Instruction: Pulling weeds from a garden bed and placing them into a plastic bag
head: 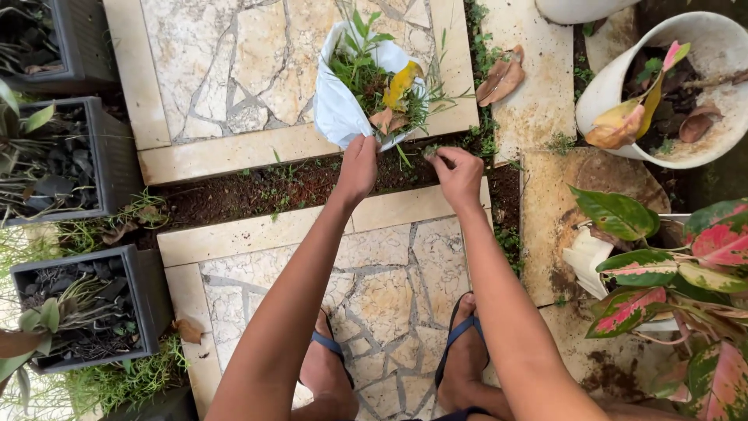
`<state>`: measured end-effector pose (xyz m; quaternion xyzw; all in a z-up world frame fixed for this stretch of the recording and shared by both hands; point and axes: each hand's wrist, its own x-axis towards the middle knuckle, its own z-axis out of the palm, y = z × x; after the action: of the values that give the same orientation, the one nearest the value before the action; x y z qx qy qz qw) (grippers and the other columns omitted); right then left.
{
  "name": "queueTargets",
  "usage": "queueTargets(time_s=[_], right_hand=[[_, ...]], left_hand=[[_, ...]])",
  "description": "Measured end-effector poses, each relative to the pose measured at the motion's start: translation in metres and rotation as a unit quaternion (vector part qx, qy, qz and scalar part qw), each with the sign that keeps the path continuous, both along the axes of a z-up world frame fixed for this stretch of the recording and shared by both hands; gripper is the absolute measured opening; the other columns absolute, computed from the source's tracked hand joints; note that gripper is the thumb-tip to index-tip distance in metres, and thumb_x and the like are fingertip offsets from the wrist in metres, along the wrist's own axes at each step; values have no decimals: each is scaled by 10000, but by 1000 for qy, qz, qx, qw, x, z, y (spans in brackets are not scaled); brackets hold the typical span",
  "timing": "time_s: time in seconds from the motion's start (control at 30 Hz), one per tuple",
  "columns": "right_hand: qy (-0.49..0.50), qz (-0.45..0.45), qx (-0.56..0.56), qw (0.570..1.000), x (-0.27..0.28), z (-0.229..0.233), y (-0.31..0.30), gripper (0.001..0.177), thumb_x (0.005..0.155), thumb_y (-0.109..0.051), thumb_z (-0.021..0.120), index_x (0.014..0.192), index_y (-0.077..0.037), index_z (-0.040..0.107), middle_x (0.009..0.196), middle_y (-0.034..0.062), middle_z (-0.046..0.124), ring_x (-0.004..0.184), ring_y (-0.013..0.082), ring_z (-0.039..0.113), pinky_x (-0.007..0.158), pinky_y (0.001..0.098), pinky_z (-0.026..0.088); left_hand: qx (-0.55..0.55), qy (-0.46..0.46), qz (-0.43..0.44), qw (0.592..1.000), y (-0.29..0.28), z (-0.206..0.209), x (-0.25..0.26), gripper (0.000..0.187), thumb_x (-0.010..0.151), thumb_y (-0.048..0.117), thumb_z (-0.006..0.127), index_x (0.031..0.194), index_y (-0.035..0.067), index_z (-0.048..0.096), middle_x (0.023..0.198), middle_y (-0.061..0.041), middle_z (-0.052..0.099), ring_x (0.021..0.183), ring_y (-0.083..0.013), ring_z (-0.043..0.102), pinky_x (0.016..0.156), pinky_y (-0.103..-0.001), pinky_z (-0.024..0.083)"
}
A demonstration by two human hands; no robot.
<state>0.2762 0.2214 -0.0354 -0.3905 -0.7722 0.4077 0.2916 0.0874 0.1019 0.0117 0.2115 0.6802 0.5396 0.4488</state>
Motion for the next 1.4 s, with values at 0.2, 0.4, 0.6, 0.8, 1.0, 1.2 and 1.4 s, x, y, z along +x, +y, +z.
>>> queueTargets(time_s=[0.2, 0.4, 0.6, 0.8, 1.0, 1.2, 1.4], right_hand=[[39, 36, -53, 997, -16, 56, 1, 50, 947, 64, 775, 990, 50, 797, 873, 233, 763, 697, 313, 781, 559, 353, 637], [16, 95, -151, 984, -22, 80, 12, 169, 955, -4, 787, 1102, 76, 767, 876, 216, 776, 778, 212, 794, 678, 316, 648], [-45, 185, -202, 961, -27, 164, 7, 170, 935, 45, 775, 1091, 111, 763, 919, 256, 780, 819, 182, 748, 794, 335, 640], [-34, 187, -165, 968, -43, 229, 3, 151, 999, 61, 715, 1140, 90, 762, 917, 267, 771, 795, 237, 754, 763, 317, 640], [17, 199, -95, 975, -70, 231, 2, 157, 1015, 79, 728, 1168, 102, 752, 1062, 298, 762, 986, 348, 788, 838, 388, 666], [-97, 273, 63, 955, -98, 172, -5, 297, 1030, 94, 639, 1308, 38, 727, 1166, 280, 739, 1098, 375, 743, 963, 442, 623], [-103, 302, 85, 944, -101, 183, -44, 229, 1001, 105, 625, 1200, 77, 737, 1146, 271, 764, 1060, 386, 761, 969, 500, 611]], left_hand=[[7, -6, 7, 1000, -5, 13, -3, 196, 933, 269, 438, 746, 218, 408, 699, 82, 261, 613, -87, 263, 607, -303, 282], [-4, -6, 5, 1000, -9, 5, -4, 175, 932, 271, 430, 766, 215, 423, 702, 70, 273, 609, -108, 286, 610, -317, 298], [-12, -16, 26, 999, -23, 18, -5, 169, 924, 264, 431, 766, 207, 414, 706, 73, 243, 605, -107, 262, 608, -316, 292], [-2, -21, 41, 999, -33, 15, 0, 188, 933, 259, 431, 756, 195, 433, 667, 55, 272, 590, -100, 275, 605, -299, 318], [-9, -24, 50, 998, -41, 2, -3, 186, 932, 254, 433, 758, 188, 447, 667, 50, 286, 591, -101, 297, 600, -306, 322], [-6, -30, 55, 998, -46, 7, -6, 191, 927, 244, 436, 744, 193, 447, 652, 50, 297, 581, -109, 304, 584, -309, 299], [-3, -29, 47, 998, -40, 15, -8, 198, 934, 242, 409, 753, 188, 470, 645, 56, 303, 575, -102, 296, 581, -294, 303]])
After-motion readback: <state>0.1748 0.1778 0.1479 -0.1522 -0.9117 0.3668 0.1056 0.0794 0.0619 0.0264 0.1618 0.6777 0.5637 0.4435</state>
